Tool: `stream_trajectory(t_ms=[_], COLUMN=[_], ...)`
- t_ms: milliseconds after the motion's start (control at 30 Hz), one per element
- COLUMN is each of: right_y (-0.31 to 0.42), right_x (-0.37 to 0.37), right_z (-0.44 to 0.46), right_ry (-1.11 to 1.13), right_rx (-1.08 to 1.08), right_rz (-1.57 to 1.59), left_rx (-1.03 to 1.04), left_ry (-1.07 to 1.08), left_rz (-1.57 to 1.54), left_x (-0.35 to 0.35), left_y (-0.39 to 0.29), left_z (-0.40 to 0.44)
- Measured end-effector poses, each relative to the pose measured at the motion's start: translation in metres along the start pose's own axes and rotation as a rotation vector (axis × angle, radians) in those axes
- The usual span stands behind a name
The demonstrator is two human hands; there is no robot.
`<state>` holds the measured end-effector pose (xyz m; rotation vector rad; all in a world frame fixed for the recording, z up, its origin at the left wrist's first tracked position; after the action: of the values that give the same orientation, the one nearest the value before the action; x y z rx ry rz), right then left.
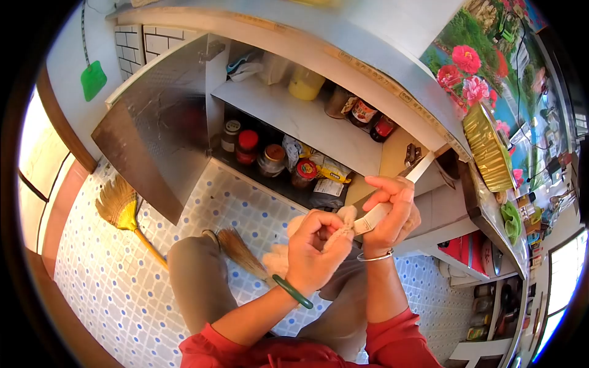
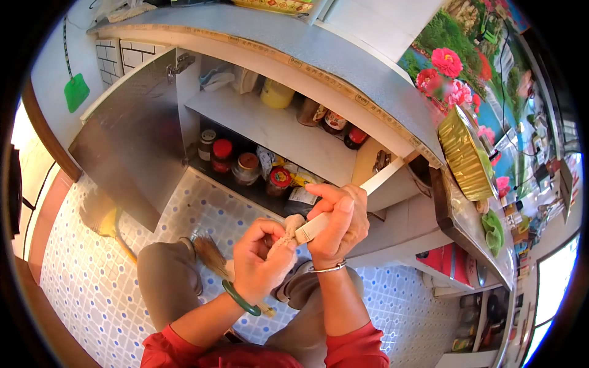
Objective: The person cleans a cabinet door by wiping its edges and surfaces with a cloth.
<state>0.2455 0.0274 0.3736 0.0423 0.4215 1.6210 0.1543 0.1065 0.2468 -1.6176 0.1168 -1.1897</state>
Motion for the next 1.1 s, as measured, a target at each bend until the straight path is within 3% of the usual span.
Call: stream_trajectory(t_ms=[100,167,233,300,367,467,567,633,667,700,767,933,1000,1100], right_y=[-0.001,0.001,0.001,-0.001,-0.002,-0.006,-0.006,-0.007,-0.007,-0.007,-0.004,0.001,0.004,0.001], right_x=[0.002,0.003,0.002,0.0,-0.003,-0.009,-0.008,-0.009,-0.007,-0.008,-0.009,-0.011,-0.013,-0.015], right_z=[0.002,0.003,0.002,-0.001,-0.001,-0.006,-0.005,-0.005,-0.005,-0.004,-0.004,0.0,-0.001,-0.003], right_ry=[-0.009,0.005,0.004,0.005,-0.013,-0.014,-0.006,-0.002,0.004,-0.001,0.002,0.005,0.006,0.002], right_rx=[-0.006,-0.012,0.008,0.034,0.005,0.081,0.044,0.047,0.049,0.048,0.031,-0.052,-0.081,-0.059], right_rz=[0.021,0.019,0.032,0.044,0.052,0.069,0.098,0.099,0.104,0.105,0.098,0.074,0.07,0.088], left_rx=[-0.09,-0.307,-0.309,-0.546,-0.54,-0.564,-0.391,0.204,0.248,0.251,0.546,0.512,0.404,0.46], left_ry=[-0.004,-0.065,-0.086,-0.14,-0.178,-0.2,-0.148,0.081,0.069,0.072,-0.055,0.021,0.034,0.046], left_rz=[-0.111,-0.149,-0.14,-0.079,-0.082,-0.322,-0.515,0.055,0.331,0.333,0.469,0.39,0.301,0.32], left_x=[-0.012,-0.025,-0.049,-0.083,-0.095,-0.068,-0.024,0.016,0.024,0.026,0.029,0.033,0.033,0.032], left_y=[0.016,0.036,0.059,0.107,0.123,0.099,0.038,-0.041,-0.041,-0.039,-0.06,-0.046,-0.039,-0.028], left_z=[0.0,-0.003,-0.003,-0.011,-0.014,-0.03,-0.025,-0.025,-0.025,-0.021,-0.025,-0.018,-0.012,-0.01])
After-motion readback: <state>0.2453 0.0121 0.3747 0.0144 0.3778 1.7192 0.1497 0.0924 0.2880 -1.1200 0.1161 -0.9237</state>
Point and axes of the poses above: each hand's wrist, its own z-axis towards the middle knuckle, its own x-axis out of the palm, y = z × x, the point moved 10 cm from there along z, towards the middle knuckle, and after that the axes turned 11 degrees about -x, right-handed, at the moved point
